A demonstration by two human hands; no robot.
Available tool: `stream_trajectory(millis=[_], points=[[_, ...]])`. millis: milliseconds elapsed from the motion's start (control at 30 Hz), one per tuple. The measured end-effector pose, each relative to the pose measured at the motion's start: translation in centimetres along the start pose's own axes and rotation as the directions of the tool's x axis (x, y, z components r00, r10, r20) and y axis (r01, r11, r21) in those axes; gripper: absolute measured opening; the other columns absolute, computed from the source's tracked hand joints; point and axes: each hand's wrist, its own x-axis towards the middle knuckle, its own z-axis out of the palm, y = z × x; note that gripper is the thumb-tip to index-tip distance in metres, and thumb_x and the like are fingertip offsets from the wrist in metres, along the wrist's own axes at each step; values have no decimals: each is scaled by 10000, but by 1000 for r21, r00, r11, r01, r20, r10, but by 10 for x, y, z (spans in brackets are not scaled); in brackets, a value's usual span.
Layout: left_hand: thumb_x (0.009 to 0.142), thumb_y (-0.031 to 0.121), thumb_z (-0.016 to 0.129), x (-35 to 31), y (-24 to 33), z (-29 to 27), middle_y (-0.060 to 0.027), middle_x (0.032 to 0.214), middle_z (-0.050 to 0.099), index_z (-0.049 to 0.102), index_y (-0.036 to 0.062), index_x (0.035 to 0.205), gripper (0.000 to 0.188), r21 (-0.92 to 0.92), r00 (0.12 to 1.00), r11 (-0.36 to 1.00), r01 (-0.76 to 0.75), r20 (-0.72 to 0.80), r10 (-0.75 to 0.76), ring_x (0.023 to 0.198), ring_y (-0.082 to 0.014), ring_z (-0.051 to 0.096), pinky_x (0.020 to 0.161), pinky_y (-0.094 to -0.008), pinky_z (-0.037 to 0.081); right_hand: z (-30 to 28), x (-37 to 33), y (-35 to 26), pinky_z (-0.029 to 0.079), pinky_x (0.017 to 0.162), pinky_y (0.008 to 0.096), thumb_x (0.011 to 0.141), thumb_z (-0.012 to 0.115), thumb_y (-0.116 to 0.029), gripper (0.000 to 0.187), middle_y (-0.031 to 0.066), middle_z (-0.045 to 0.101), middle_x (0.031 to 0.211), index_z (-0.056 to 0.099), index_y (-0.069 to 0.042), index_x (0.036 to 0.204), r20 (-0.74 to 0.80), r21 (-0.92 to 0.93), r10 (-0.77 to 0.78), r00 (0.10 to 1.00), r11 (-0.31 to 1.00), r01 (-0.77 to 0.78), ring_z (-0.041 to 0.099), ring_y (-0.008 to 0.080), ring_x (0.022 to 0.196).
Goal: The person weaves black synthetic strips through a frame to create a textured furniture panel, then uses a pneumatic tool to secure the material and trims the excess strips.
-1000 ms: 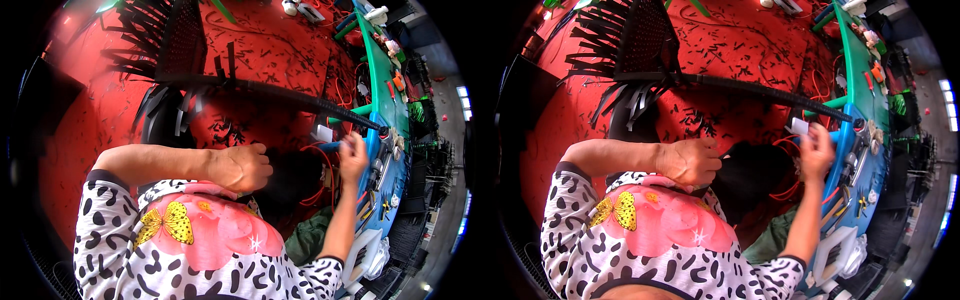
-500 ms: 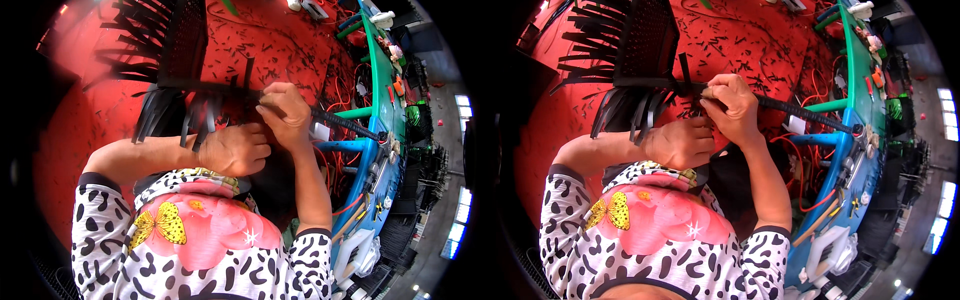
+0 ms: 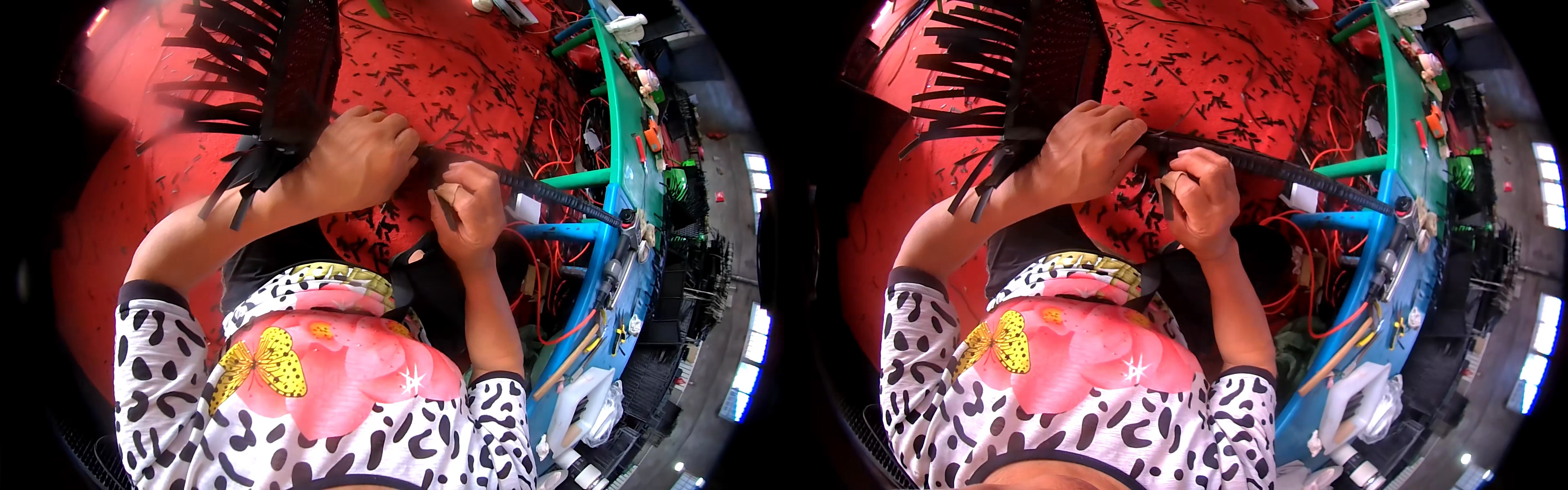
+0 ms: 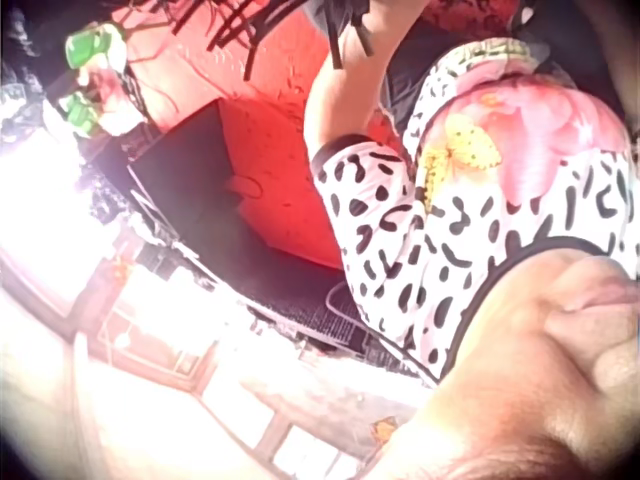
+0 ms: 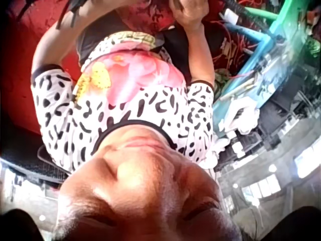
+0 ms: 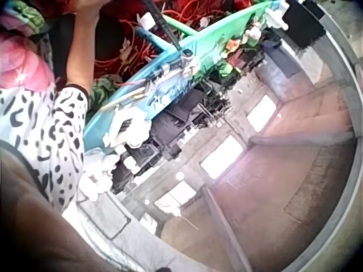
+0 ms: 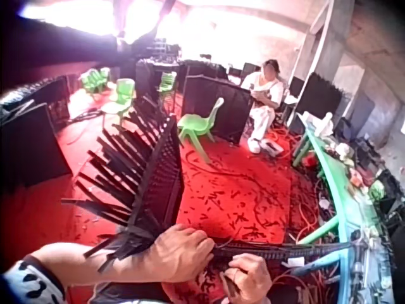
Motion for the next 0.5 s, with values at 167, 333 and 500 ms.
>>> stream_trajectory(millis=[167, 333, 500], points=[[787, 152, 635, 5, -3, 4, -95, 796, 570, 577, 32, 921, 189, -79, 999, 997, 10, 46, -6, 760, -297, 600, 690, -404, 466, -1, 1, 1, 488, 729, 379, 632, 677, 33, 200, 87, 590, 905, 575, -39, 789, 8, -47, -39, 999, 998, 40, 598, 296, 860], [812, 150, 596, 20, -12, 6, -144, 865, 623, 600, 30, 989, 214, -190, 961, 969, 158, 256, -107, 808, -349, 610, 692, -433, 479, -5, 26, 6, 480, 717, 378, 672, 677, 22, 157, 82, 595, 886, 569, -33, 772, 64, -25, -18, 998, 999, 20, 590, 299, 829], [787, 132, 596, 40, -19, 5, -184, 833, 641, 628, 23, 961, 208, -307, 885, 918, 252, 456, -91, 829, -362, 616, 714, -437, 482, -9, 32, 24, 488, 658, 326, 746, 690, -9, 126, 132, 601, 858, 602, -4, 836, 238, 221, 368, 899, 881, -419, 605, 260, 719]])
